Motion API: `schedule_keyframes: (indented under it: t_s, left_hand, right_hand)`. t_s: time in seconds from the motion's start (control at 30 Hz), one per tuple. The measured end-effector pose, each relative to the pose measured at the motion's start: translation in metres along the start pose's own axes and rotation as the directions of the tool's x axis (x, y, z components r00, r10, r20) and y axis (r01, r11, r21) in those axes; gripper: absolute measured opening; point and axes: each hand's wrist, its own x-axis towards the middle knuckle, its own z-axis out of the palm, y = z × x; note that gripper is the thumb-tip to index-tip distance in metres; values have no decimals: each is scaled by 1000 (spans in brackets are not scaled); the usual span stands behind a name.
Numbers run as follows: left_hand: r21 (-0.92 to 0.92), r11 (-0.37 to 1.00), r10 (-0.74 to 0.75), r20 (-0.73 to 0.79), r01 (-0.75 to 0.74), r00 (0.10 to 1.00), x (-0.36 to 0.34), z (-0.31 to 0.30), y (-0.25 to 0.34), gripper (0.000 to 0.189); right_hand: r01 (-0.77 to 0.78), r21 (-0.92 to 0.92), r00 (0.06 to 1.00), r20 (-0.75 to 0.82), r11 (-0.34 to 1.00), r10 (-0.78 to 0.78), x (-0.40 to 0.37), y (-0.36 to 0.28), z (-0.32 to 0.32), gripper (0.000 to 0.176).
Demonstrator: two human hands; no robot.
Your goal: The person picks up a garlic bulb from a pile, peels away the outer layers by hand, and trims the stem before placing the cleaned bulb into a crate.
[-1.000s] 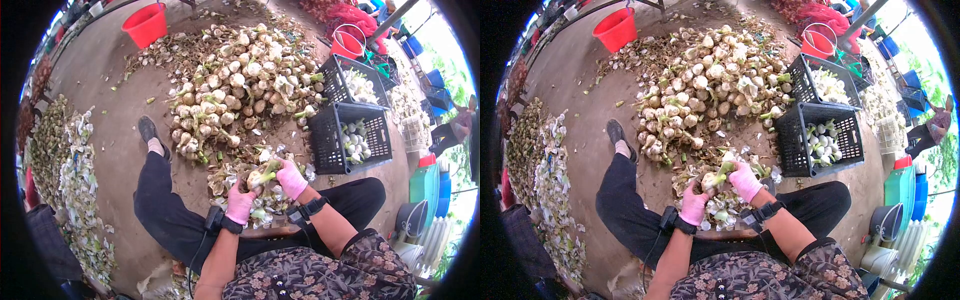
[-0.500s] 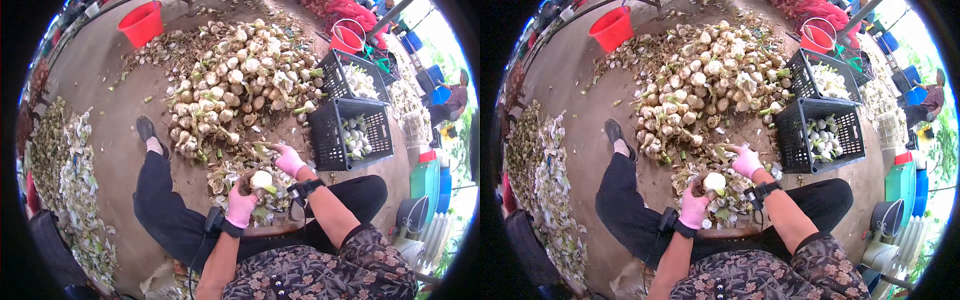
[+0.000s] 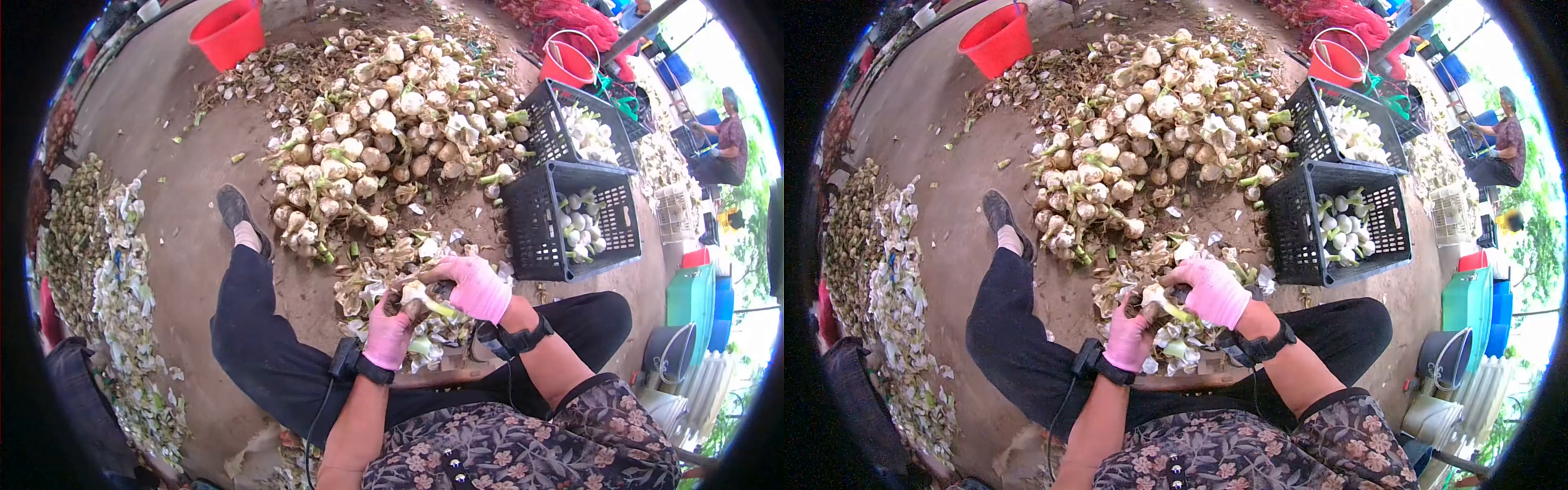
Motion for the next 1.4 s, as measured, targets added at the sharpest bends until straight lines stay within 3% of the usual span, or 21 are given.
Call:
schedule_keyframes:
  t_s: [0.1,0.2,0.27,0.33,0.4,0.5,0.53,0.6,0.67,0.73,0.8,0.87,1.0,1.03,1.07,1.13,1.17,1.2,1.27,1.33,1.4]
  left_hand:
    - [-142,988,-59,14,61,998,2,-4,-3,40]
    - [-148,985,-85,2,85,996,3,-5,-4,37]
    - [-138,987,-85,-18,81,996,3,-8,-3,37]
    - [-165,971,-151,144,175,978,5,-12,-4,40]
    - [-2,951,-303,195,309,933,-3,-6,-1,44]
    - [25,946,-323,193,325,927,-6,-1,1,44]
    - [-41,958,-272,186,284,944,-3,-3,2,47]
    - [-110,973,-180,186,203,966,-1,-7,-2,53]
    - [-15,984,-177,47,178,983,-1,-1,-3,52]
    - [101,988,-118,34,114,992,5,-1,-7,50]
    - [221,974,-48,21,43,999,8,0,-3,49]
    - [561,822,82,51,-96,995,8,2,0,46]
    - [745,667,-24,37,-11,999,8,-3,0,51]
    - [716,698,-41,53,-9,998,7,0,-1,46]
    - [695,714,10,107,-82,994,6,-2,-5,47]
    - [492,870,-40,101,-15,994,10,-5,-9,49]
    - [494,869,-22,104,-32,994,19,-7,-7,49]
    - [514,857,48,7,-45,999,22,-9,-10,48]
    - [645,761,167,-98,-66,981,14,7,-3,45]
    - [647,762,145,-143,-18,979,22,-1,-14,39]
    - [586,810,112,-174,11,978,25,-6,-20,38]
  right_hand:
    - [50,-167,998,-15,985,-54,-2,-9,4,32]
    - [-69,-174,997,-36,982,63,-5,-13,14,26]
    - [-42,-144,996,-83,989,30,-5,-7,20,21]
    - [-154,-4,983,-97,988,153,-3,2,19,16]
    - [-272,-30,949,-175,962,263,6,24,20,11]
    - [-359,-324,925,0,875,379,7,80,29,15]
    - [-332,-157,940,29,930,340,1,92,32,22]
    - [-160,-145,984,-100,976,147,-5,58,22,27]
    - [-273,-71,962,-31,959,272,-1,40,12,27]
    - [-206,439,977,50,874,205,-4,29,8,31]
    - [-170,453,985,78,875,151,-3,19,6,34]
    - [-54,218,992,123,974,27,-3,4,3,32]
    - [-159,169,981,138,973,137,1,7,9,21]
    - [-223,206,970,142,953,196,3,20,14,19]
    - [-292,-32,950,105,956,293,3,33,19,19]
    - [-440,-145,897,-31,886,440,-1,67,30,22]
    - [-346,231,931,-36,909,363,-3,65,27,31]
    - [-206,223,975,-40,953,220,-3,64,29,46]
    - [-221,573,975,135,789,176,-13,26,28,55]
    - [-237,375,966,192,896,175,-15,31,40,58]
    - [-267,372,964,103,889,246,-15,42,49,55]
